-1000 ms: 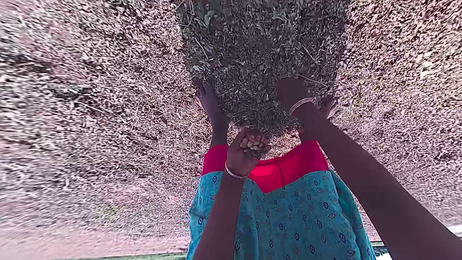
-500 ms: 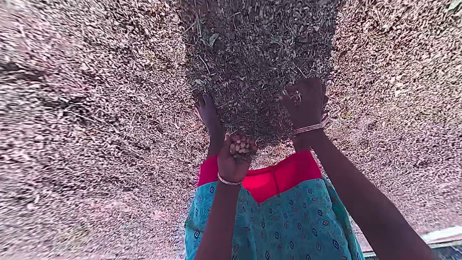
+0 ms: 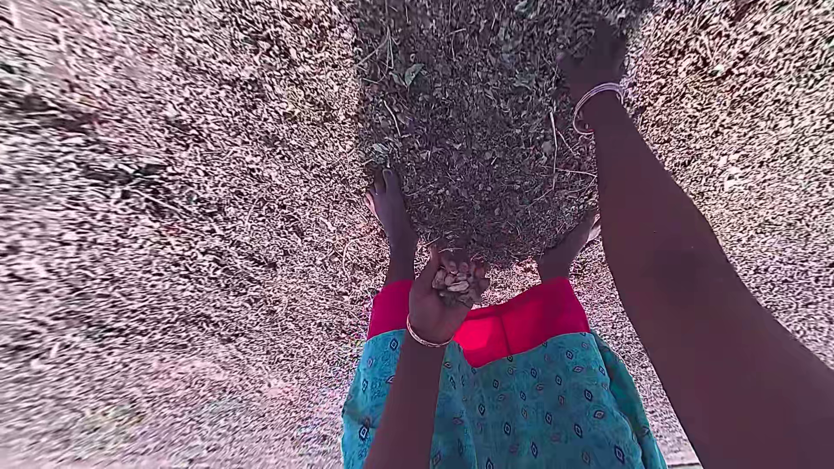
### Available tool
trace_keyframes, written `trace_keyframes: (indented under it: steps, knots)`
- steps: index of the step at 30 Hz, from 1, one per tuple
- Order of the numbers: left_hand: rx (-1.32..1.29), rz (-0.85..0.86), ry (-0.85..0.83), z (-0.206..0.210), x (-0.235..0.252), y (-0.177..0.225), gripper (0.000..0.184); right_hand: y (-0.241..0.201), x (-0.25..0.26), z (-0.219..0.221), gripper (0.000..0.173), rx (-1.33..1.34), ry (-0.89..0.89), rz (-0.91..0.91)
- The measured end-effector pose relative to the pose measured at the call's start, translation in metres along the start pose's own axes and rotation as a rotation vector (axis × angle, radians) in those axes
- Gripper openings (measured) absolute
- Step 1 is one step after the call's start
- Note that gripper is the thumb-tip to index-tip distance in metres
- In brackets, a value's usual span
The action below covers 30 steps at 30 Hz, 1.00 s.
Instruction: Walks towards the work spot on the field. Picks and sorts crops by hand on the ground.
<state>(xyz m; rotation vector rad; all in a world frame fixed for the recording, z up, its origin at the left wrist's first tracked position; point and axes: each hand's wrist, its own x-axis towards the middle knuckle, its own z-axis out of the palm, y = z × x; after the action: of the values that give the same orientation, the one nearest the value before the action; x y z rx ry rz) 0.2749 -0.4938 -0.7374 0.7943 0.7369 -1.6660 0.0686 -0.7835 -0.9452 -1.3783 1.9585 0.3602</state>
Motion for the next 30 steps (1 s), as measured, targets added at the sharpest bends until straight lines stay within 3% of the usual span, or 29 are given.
trace_keyframes:
  steps: [3, 6, 9, 10, 12, 14, 16, 19, 21, 24, 28, 30]
  knots:
    - [-0.006, -0.010, 0.070, 0.003, -0.003, 0.001, 0.041, -0.019, -0.056, 0.030, 0.086, -0.242, -0.204, -0.080]
    - [-0.012, 0.007, 0.078, 0.004, -0.004, 0.001, 0.039, -0.008, -0.148, 0.052, 0.088, -0.459, -0.614, -0.194]
    - [-0.016, 0.039, 0.075, 0.003, -0.002, 0.003, 0.035, -0.011, -0.204, 0.037, 0.064, -0.654, -1.005, -0.294]
    - [-0.011, 0.047, 0.069, 0.001, -0.003, 0.003, 0.033, -0.015, -0.204, 0.029, 0.056, -0.636, -1.011, -0.268]
    - [0.005, 0.051, 0.049, -0.003, -0.004, 0.003, 0.032, -0.017, -0.176, 0.017, 0.043, -0.408, -0.729, -0.242]
    - [0.004, 0.047, 0.028, -0.005, -0.004, 0.003, 0.035, -0.028, -0.125, 0.012, 0.042, -0.245, -0.393, -0.314]
    - [0.018, 0.040, 0.032, -0.009, -0.006, 0.002, 0.037, -0.052, -0.072, 0.014, 0.046, -0.263, -0.216, -0.329]
    - [-0.007, 0.038, 0.040, -0.014, -0.008, 0.004, 0.044, -0.081, -0.033, 0.024, 0.036, -0.459, -0.259, -0.275]
    - [-0.053, 0.049, 0.044, -0.015, -0.009, 0.005, 0.047, -0.089, -0.038, 0.024, 0.034, -0.544, -0.367, -0.298]
    - [-0.082, 0.079, 0.015, -0.018, -0.008, 0.007, 0.048, -0.071, -0.049, 0.012, 0.048, -0.378, -0.511, -0.427]
    - [-0.070, 0.102, 0.029, -0.015, -0.007, 0.005, 0.041, -0.019, -0.088, -0.010, 0.063, -0.294, -0.343, -0.309]
    - [-0.067, 0.127, 0.043, -0.011, -0.004, 0.007, 0.037, 0.004, -0.101, -0.014, 0.061, -0.208, -0.204, -0.278]
